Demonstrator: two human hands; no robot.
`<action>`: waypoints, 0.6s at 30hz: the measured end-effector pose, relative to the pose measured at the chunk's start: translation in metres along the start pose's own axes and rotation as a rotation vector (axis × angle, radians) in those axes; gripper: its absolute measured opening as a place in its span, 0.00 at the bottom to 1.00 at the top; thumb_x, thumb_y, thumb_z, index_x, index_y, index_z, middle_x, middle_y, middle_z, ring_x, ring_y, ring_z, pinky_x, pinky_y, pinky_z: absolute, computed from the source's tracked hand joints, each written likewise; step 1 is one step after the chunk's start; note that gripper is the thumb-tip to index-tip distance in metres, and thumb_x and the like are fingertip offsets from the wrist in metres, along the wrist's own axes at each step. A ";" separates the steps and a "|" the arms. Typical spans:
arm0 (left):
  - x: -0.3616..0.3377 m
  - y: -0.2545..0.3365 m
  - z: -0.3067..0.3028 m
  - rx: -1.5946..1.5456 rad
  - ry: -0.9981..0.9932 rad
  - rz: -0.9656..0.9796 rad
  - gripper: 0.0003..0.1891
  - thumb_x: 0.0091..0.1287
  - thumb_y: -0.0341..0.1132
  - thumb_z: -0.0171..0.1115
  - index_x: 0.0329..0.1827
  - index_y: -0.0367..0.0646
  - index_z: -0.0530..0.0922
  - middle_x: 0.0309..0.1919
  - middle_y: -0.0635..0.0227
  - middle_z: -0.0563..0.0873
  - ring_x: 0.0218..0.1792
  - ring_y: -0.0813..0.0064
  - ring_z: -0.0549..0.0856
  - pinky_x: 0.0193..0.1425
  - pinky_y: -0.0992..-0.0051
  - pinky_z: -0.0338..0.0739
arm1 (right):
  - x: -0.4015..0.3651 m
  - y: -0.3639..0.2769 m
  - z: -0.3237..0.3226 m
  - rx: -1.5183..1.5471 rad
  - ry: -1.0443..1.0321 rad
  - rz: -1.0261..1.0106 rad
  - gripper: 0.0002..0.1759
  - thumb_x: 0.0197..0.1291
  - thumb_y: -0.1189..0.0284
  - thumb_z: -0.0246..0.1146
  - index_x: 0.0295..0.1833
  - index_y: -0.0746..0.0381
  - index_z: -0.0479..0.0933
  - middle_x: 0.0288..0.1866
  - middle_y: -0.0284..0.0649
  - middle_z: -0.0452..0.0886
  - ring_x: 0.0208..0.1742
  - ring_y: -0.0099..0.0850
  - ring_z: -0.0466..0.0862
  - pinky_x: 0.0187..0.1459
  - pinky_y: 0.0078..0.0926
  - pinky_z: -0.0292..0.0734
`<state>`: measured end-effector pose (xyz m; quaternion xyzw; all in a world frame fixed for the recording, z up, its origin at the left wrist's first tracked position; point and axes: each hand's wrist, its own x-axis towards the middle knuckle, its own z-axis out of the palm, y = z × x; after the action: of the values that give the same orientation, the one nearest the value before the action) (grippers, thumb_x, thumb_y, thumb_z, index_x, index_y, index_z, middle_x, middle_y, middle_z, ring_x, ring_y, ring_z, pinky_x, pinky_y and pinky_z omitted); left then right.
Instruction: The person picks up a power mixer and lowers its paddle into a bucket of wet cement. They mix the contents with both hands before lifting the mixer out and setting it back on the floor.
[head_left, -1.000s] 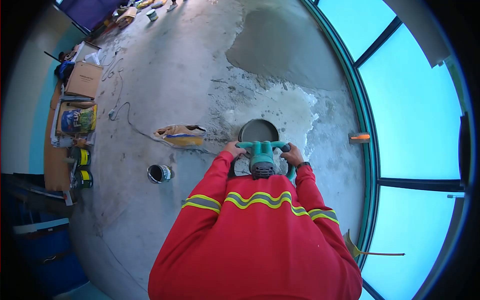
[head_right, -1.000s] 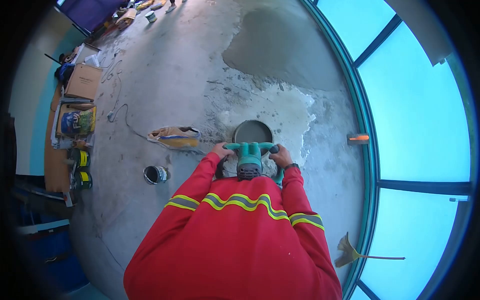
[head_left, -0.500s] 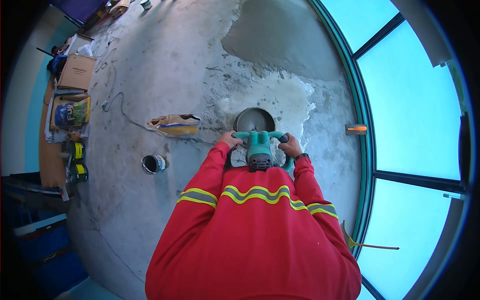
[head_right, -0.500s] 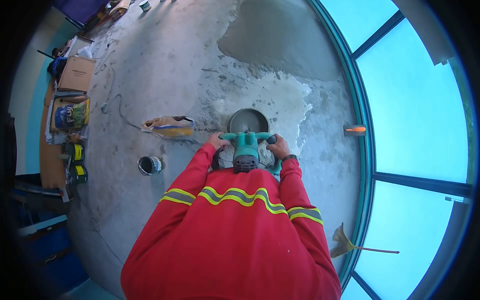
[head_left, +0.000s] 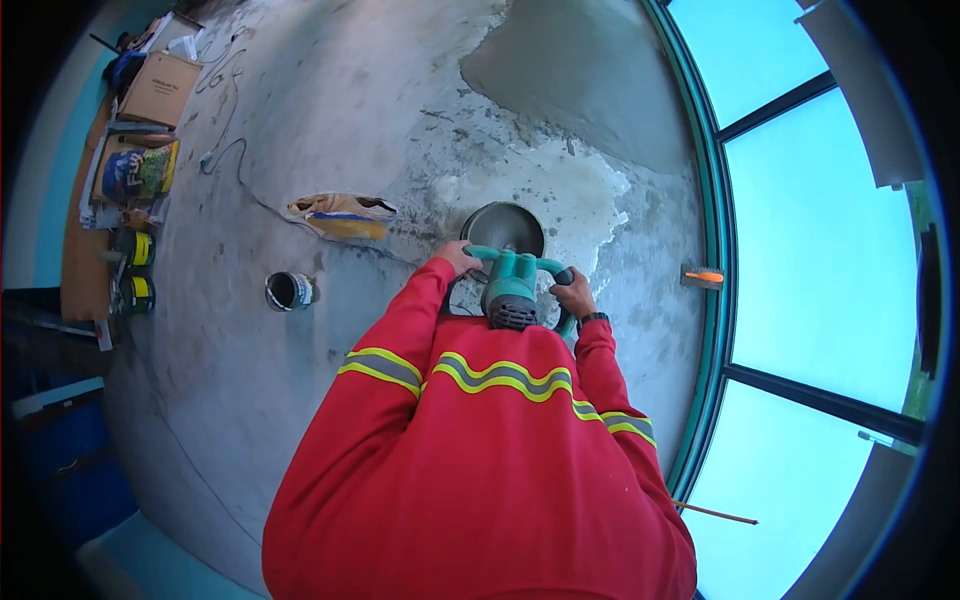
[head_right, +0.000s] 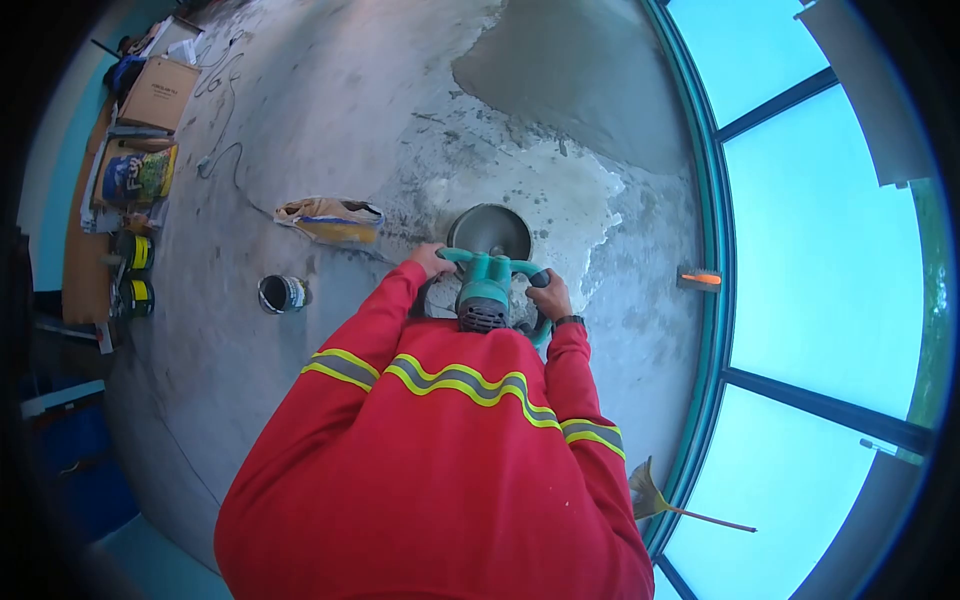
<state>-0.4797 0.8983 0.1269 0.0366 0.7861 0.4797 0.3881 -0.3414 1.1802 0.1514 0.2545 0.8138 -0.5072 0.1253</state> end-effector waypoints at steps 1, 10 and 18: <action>0.002 -0.002 0.001 0.006 0.005 -0.002 0.15 0.48 0.34 0.71 0.38 0.37 0.81 0.22 0.66 0.84 0.20 0.77 0.82 0.28 0.75 0.79 | 0.000 0.001 0.000 -0.017 0.006 0.000 0.21 0.40 0.68 0.68 0.42 0.66 0.76 0.27 0.42 0.79 0.27 0.33 0.80 0.31 0.34 0.77; 0.005 -0.005 0.001 0.005 -0.008 -0.015 0.21 0.47 0.35 0.71 0.44 0.37 0.80 0.22 0.65 0.85 0.20 0.76 0.84 0.27 0.74 0.78 | -0.003 0.000 0.001 -0.009 0.000 0.013 0.20 0.41 0.69 0.68 0.41 0.66 0.75 0.27 0.39 0.78 0.25 0.29 0.79 0.29 0.29 0.76; 0.004 -0.007 -0.001 0.050 -0.006 -0.015 0.25 0.47 0.40 0.71 0.48 0.36 0.79 0.26 0.61 0.86 0.21 0.72 0.84 0.30 0.72 0.79 | -0.001 -0.003 0.004 -0.007 -0.028 0.033 0.19 0.41 0.70 0.68 0.40 0.66 0.74 0.27 0.40 0.78 0.25 0.29 0.79 0.29 0.30 0.77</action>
<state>-0.4810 0.8951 0.1199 0.0421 0.7969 0.4568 0.3931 -0.3424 1.1756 0.1528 0.2604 0.8094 -0.5056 0.1461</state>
